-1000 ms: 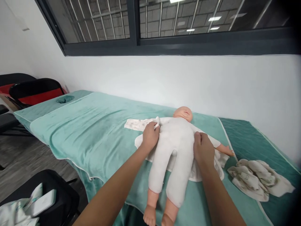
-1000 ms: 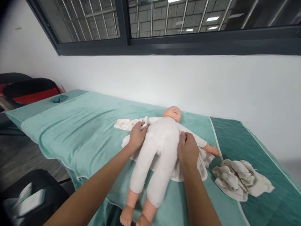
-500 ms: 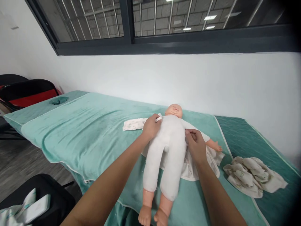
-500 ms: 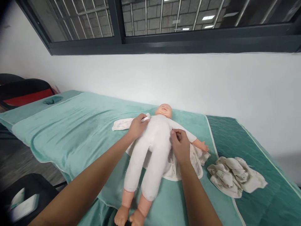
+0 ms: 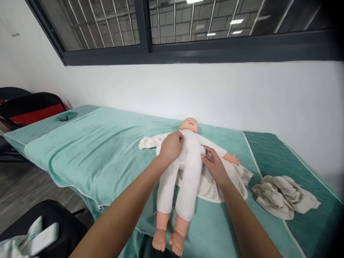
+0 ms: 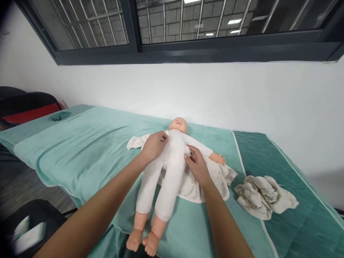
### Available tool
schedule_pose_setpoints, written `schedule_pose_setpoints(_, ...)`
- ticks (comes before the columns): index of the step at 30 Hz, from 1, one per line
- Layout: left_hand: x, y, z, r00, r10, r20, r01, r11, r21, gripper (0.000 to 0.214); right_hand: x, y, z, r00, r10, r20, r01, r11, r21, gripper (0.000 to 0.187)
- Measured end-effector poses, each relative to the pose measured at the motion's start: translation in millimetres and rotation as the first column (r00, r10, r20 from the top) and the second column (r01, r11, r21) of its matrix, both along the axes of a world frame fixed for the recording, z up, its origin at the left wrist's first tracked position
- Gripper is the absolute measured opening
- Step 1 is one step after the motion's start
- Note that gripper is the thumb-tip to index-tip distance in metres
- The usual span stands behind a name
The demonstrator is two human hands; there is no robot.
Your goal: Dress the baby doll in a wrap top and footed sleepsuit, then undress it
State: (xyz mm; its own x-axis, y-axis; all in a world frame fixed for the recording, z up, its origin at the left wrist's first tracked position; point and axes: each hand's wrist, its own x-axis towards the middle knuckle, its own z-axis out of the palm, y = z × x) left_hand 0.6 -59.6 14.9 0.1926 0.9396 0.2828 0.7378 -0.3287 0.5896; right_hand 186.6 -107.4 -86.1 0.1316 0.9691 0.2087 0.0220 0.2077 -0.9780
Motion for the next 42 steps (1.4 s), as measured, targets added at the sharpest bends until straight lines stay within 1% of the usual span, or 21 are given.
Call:
schedule_pose_setpoints(2,5,-20,3.8,0.995,-0.023,-0.092,0.024,1.0,0.006,0.018,1,1,-1.9,1.0,-0.001,0.005,0.001,1.0,-0.002,0.051)
schedule_pose_setpoints(4,8,-41,2.7,0.985,-0.037,-0.169,0.047,0.997,0.053,0.018,2,1,-4.2,1.0,-0.003,0.012,0.003,1.0,-0.011,0.051)
schedule_pose_setpoints(7,4,-69,-8.4,0.976,-0.096,-0.194,0.13,0.976,0.172,0.025,2,2,-6.4,1.0,0.002,0.011,-0.002,1.0,-0.016,0.052)
schedule_pose_setpoints(9,-7,-84,-20.7,0.979,-0.092,-0.184,0.136,0.959,0.248,0.031,1,2,-6.6,0.999,-0.027,0.024,0.026,1.0,0.008,0.05)
schedule_pose_setpoints(11,-22,-97,-35.3,0.986,-0.037,-0.163,0.084,0.953,0.291,0.036,-1,0,-5.5,0.99,-0.107,0.089,0.102,0.993,0.063,0.046)
schedule_pose_setpoints(13,-40,-107,-50.4,0.992,0.028,-0.123,0.01,0.955,0.296,0.039,-3,-4,-2.9,0.955,-0.24,0.176,0.214,0.964,0.154,0.037)
schedule_pose_setpoints(15,-57,-117,-63.4,0.993,0.085,-0.082,-0.059,0.959,0.278,0.038,-7,-11,1.7,0.897,-0.386,0.213,0.331,0.909,0.254,0.027)
schedule_pose_setpoints(17,-69,-124,-72.3,0.994,0.097,-0.051,-0.082,0.964,0.251,0.036,-14,-19,8.5,0.852,-0.476,0.217,0.392,0.856,0.337,0.019)
schedule_pose_setpoints(18,-72,-127,-75.0,0.995,0.086,-0.041,-0.073,0.967,0.242,0.034,-18,-22,12.8,0.841,-0.488,0.233,0.387,0.844,0.37,0.017)
schedule_pose_setpoints(20,-73,-129,-77.0,0.998,0.054,-0.041,-0.043,0.968,0.248,0.03,-29,-25,23.7,0.828,-0.471,0.304,0.32,0.842,0.434,0.018)
schedule_pose_setpoints(23,-67,-124,-74.7,0.996,0.027,-0.088,0.002,0.949,0.314,0.015,-48,-12,44.7,0.785,-0.44,0.436,0.203,0.848,0.49,0.022)
schedule_pose_setpoints(24,-64,-122,-73.5,0.994,0.021,-0.108,0.017,0.94,0.34,0.011,-54,-3,52.4,0.764,-0.429,0.482,0.177,0.857,0.483,0.023)
schedule_pose_setpoints(26,-61,-117,-71.7,0.989,-0.01,-0.145,0.065,0.923,0.38,0.008,-65,19,67.8,0.7,-0.377,0.606,0.134,0.904,0.407,0.027)
schedule_pose_setpoints(29,-63,-114,-72.8,0.98,-0.1,-0.17,0.163,0.895,0.416,0.009,-74,57,86.3,0.544,-0.225,0.808,0.117,0.974,0.193,0.031)
schedule_pose_setpoints(30,-65,-114,-74.0,0.976,-0.134,-0.17,0.195,0.886,0.421,0.01,-75,68,90.2,0.512,-0.174,0.841,0.121,0.984,0.13,0.031)
schedule_pose_setpoints(31,-67,-114,-75.4,0.973,-0.161,-0.167,0.218,0.879,0.424,0.011,-75,78,92.4,0.503,-0.135,0.854,0.125,0.989,0.083,0.029)
schedule_pose_setpoints(32,-68,-115,-76.6,0.971,-0.18,-0.16,0.232,0.875,0.424,0.012,-73,86,93.0,0.512,-0.106,0.852,0.124,0.991,0.049,0.029)
schedule_pose_setpoints(34,-69,-115,-77.9,0.969,-0.197,-0.147,0.241,0.88,0.409,0.012,-65,95,89.3,0.588,-0.096,0.803,0.129,0.991,0.024,0.03)
schedule_pose_setpoints(38,-63,-117,-73.7,0.96,-0.218,-0.177,0.272,0.883,0.382,0.009,-44,92,69.2,0.811,-0.26,0.525,0.285,0.958,0.034,0.028)
schedule_pose_setpoints(40,-60,-117,-69.8,0.944,-0.245,-0.221,0.315,0.866,0.388,0.01,-35,85,59.2,0.866,-0.311,0.393,0.333,0.943,0.012,0.025)
schedule_pose_setpoints(42,-61,-115,-67.3,0.935,-0.28,-0.218,0.346,0.855,0.385,0.011,-31,79,52.7,0.892,-0.312,0.327,0.327,0.945,0.01,0.023)
